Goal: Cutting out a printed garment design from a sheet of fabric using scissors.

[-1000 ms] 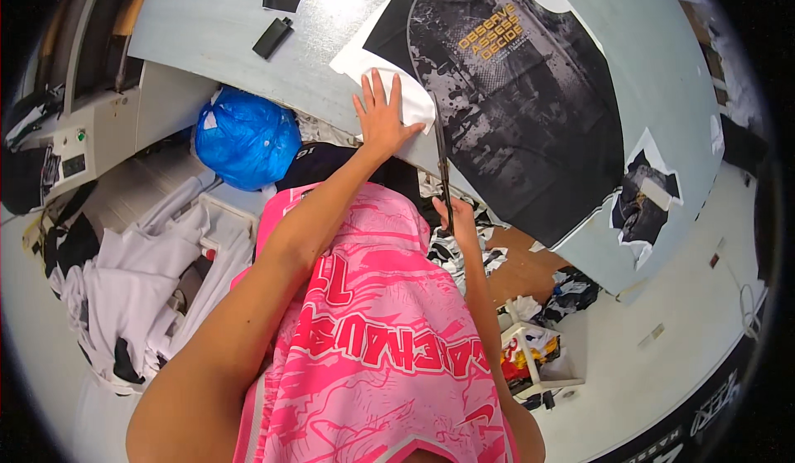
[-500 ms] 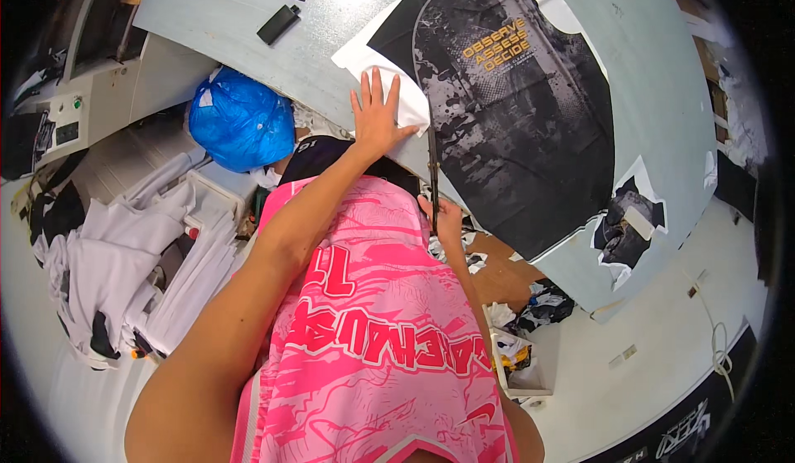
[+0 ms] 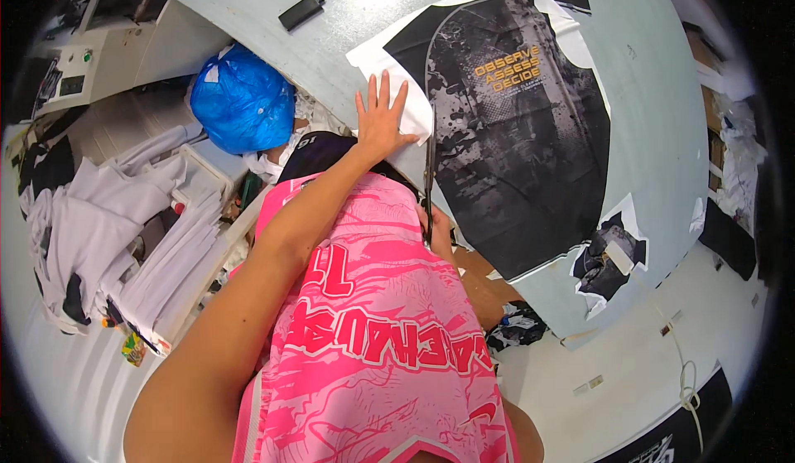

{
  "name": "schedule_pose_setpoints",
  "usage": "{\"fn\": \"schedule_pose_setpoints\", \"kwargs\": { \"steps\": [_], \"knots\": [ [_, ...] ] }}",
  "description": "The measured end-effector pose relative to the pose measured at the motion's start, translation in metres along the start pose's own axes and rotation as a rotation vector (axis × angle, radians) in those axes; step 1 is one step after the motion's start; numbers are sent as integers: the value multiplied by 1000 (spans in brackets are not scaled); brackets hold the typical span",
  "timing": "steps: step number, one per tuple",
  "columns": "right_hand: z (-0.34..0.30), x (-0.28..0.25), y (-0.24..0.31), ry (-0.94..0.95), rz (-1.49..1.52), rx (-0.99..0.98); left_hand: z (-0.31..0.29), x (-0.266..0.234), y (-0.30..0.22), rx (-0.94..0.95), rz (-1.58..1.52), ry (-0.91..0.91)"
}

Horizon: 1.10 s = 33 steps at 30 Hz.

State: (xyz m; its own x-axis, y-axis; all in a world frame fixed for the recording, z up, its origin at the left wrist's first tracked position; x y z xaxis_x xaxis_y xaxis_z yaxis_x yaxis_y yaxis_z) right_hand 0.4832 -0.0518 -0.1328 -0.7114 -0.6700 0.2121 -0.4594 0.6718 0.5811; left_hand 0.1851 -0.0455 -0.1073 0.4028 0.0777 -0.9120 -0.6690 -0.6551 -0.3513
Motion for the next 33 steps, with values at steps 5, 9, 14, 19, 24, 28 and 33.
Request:
{"fn": "schedule_pose_setpoints", "kwargs": {
  "steps": [5, 9, 14, 19, 24, 28, 33],
  "knots": [
    [12, 2, 7, -48, 14, -17, -3, 5, 0, -21, -1, 0],
    [19, 5, 16, -29, -2, -12, -2, 6, 0, -42, 0, 34],
    [20, 4, 8, -99, -48, -26, -1, 4, -6, -53, -70, 37],
    [3, 6, 16, -116, -74, -13, -2, 14, 0, -64, -23, -24],
    [1, -18, 9, -165, -134, -49, 2, 11, -3, -63, -16, 4],
    [-4, -35, 11, -147, -236, -14, -1, 12, 2, -68, -14, 27],
    [-8, -56, 20, -139, -375, -54, -4, 10, 14, -55, 1, 28]
  ]
}}
Point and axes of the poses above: each hand's wrist, its own z-axis towards the middle knuckle, its own x-axis out of the palm, y = z × x, the point moved 6 cm from there along z, towards the middle knuckle, and after that the axes turned 4 degrees about z, right-handed, at the moved point
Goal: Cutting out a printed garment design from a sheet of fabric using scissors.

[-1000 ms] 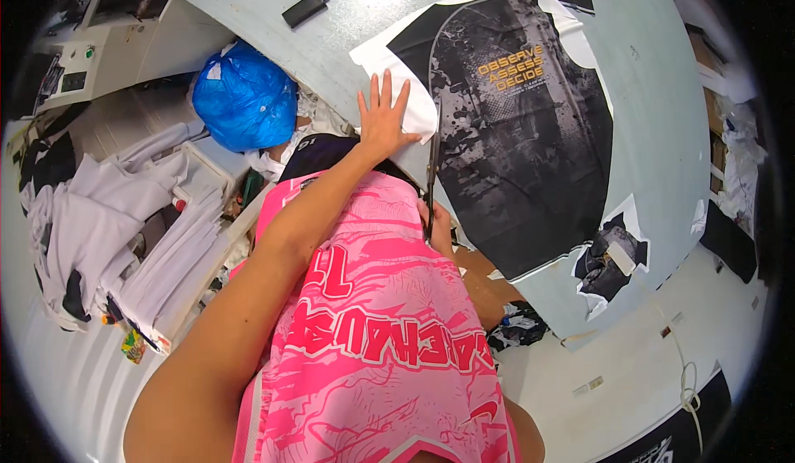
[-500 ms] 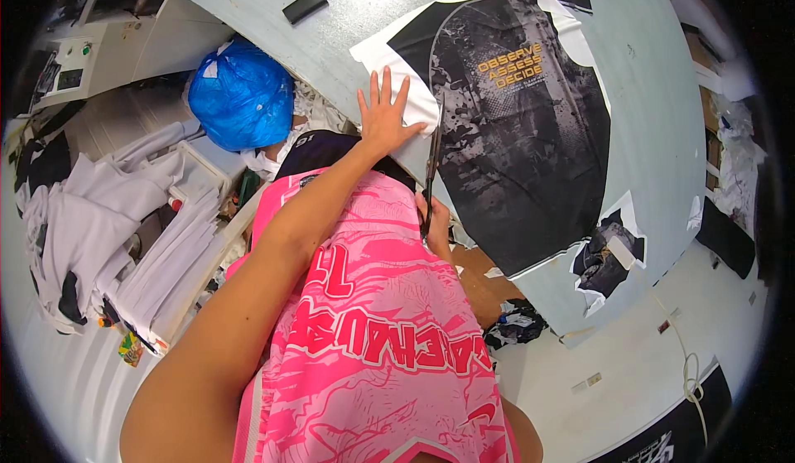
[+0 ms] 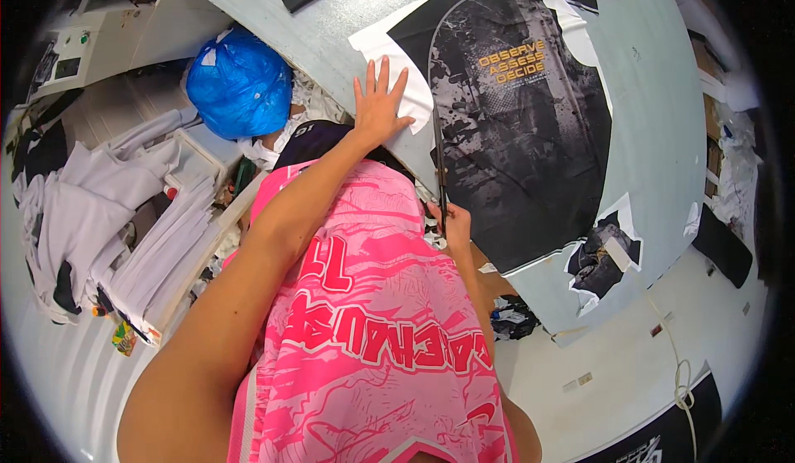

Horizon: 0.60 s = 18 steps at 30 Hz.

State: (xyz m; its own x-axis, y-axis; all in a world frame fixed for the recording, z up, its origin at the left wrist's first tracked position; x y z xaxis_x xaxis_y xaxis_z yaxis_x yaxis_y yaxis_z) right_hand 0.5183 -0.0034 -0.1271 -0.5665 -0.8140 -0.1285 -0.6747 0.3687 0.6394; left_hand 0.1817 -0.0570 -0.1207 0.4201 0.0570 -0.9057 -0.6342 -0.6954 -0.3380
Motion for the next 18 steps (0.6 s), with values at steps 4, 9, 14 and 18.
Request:
{"fn": "schedule_pose_setpoints", "kwargs": {
  "steps": [4, 9, 14, 18],
  "knots": [
    [5, -15, 2, 78, -22, 12, 0, -6, 2, -18, -21, 39],
    [12, -16, 38, 193, 1, 113, -2, -14, 4, -74, -93, -56],
    [20, -18, 64, 220, -178, 108, -8, -17, 10, -96, -75, -71],
    [28, -27, 72, 249, -236, 67, -10, -22, 13, -114, -88, -42]
  ]
}}
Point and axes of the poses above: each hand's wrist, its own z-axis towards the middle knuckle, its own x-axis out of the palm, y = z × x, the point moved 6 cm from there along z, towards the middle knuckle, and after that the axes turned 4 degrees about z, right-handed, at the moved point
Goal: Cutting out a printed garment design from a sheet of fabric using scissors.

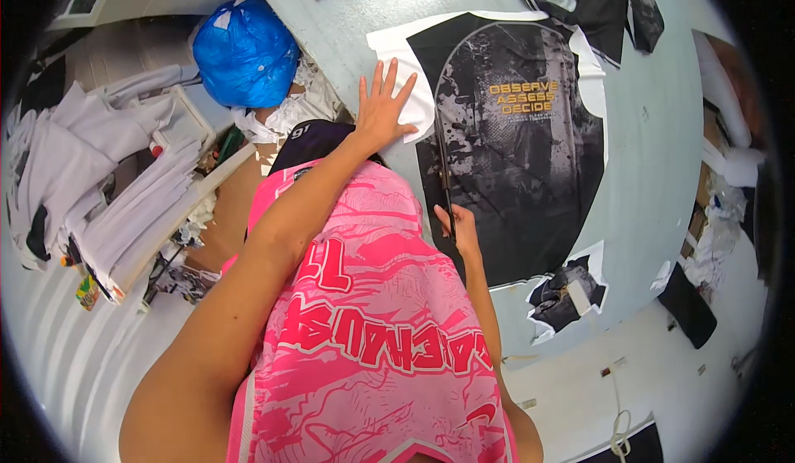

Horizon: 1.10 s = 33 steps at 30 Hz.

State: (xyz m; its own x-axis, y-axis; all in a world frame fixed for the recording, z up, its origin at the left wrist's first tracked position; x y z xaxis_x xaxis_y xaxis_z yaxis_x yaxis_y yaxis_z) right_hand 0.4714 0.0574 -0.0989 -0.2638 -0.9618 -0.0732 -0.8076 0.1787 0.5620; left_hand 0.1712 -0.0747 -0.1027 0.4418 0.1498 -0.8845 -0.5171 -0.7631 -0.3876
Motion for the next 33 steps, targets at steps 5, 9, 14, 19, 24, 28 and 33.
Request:
{"fn": "schedule_pose_setpoints", "kwargs": {
  "steps": [5, 9, 14, 19, 24, 28, 33],
  "knots": [
    [25, -4, 33, 26, -4, -28, 5, -4, 4, -1, 8, 4],
    [31, -11, 39, 14, -121, 2, -2, -8, 8, 12, 8, -9],
    [45, -17, 48, 73, -157, -20, -3, -13, 12, 12, -26, -25],
    [67, -14, 84, 93, -183, -23, -5, -16, 19, 9, 21, -34],
    [68, -22, 96, 74, -266, -19, -9, -18, 20, 0, -5, -18],
    [78, -18, 109, 98, -191, -23, -9, -18, 17, 8, -35, -2],
    [82, -9, 121, 69, -231, -37, -12, -17, 19, 9, -34, 3]
  ]
}}
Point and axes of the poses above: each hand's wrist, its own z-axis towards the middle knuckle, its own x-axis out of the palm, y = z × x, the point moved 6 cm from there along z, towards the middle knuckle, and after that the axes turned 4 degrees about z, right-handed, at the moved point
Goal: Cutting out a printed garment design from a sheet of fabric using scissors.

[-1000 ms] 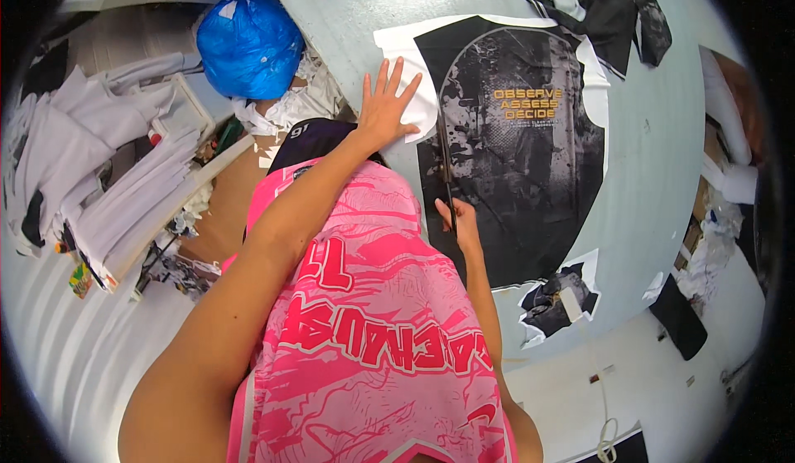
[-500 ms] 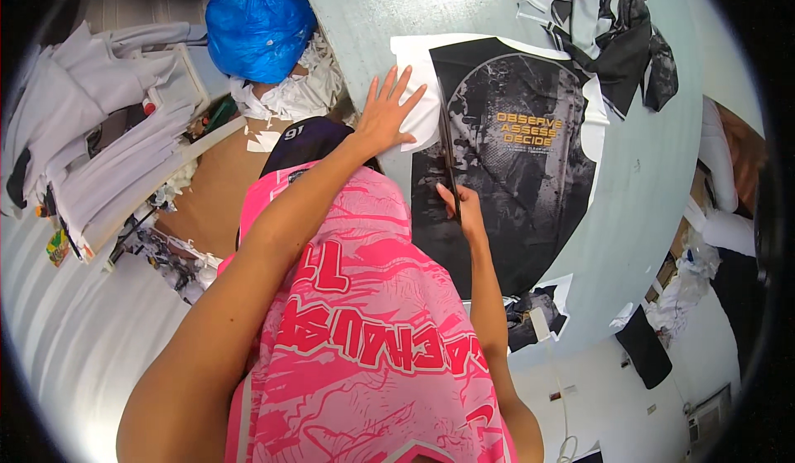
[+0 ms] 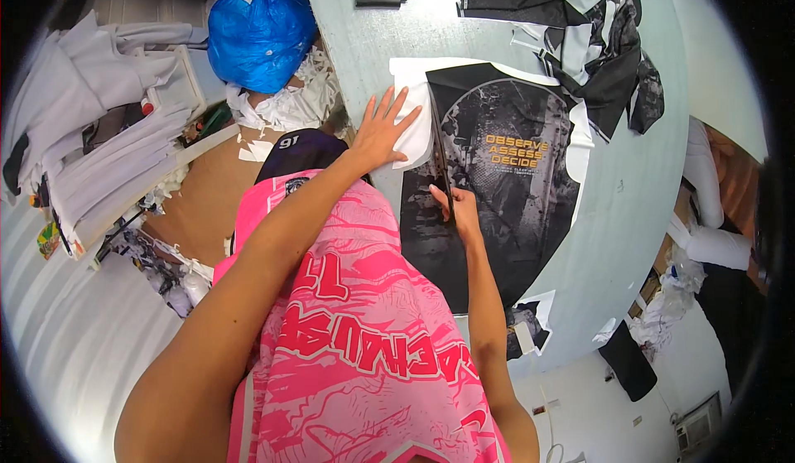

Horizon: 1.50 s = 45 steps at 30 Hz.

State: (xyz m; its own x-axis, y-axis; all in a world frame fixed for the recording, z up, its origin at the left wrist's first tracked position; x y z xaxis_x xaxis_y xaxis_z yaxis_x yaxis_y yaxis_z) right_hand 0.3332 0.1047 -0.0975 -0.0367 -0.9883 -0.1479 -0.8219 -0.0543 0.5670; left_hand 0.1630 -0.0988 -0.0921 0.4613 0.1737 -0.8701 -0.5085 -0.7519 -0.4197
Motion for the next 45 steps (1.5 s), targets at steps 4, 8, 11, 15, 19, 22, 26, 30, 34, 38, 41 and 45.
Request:
{"fn": "schedule_pose_setpoints", "kwargs": {
  "steps": [4, 8, 11, 15, 19, 22, 26, 30, 34, 38, 41, 45],
  "knots": [
    [7, -3, 3, 4, 3, -3, 4, 1, -3, 11, -16, -7],
    [16, 2, 33, 23, -88, -7, 3, -1, 1, 11, -21, -40],
    [18, -5, 30, -1, -122, -8, 6, 4, -4, 5, -3, -8],
    [19, 0, 42, -19, -109, 3, 4, 5, -4, 13, -26, -3],
    [38, 18, 66, -78, -101, -105, 4, 5, -1, 12, -6, -30],
    [37, 33, 69, -145, -186, -152, 1, 2, 6, -20, 75, -3],
    [-31, 41, 49, -546, -151, -384, -12, -7, 44, -381, 107, -111],
    [-95, 48, -42, -1034, -79, -242, -2, -9, 88, -642, 22, -293],
    [-154, 45, -101, -1399, -78, 67, 20, -40, 57, -312, 66, -465],
    [-184, 30, -161, -1537, 35, 430, 52, -27, -14, 135, 118, -141],
    [-202, 23, -207, -1612, 135, 584, 50, -19, -37, 394, 181, -36],
    [-238, 26, -244, -1668, 200, 637, -1, -13, -31, 475, 351, 167]
  ]
}}
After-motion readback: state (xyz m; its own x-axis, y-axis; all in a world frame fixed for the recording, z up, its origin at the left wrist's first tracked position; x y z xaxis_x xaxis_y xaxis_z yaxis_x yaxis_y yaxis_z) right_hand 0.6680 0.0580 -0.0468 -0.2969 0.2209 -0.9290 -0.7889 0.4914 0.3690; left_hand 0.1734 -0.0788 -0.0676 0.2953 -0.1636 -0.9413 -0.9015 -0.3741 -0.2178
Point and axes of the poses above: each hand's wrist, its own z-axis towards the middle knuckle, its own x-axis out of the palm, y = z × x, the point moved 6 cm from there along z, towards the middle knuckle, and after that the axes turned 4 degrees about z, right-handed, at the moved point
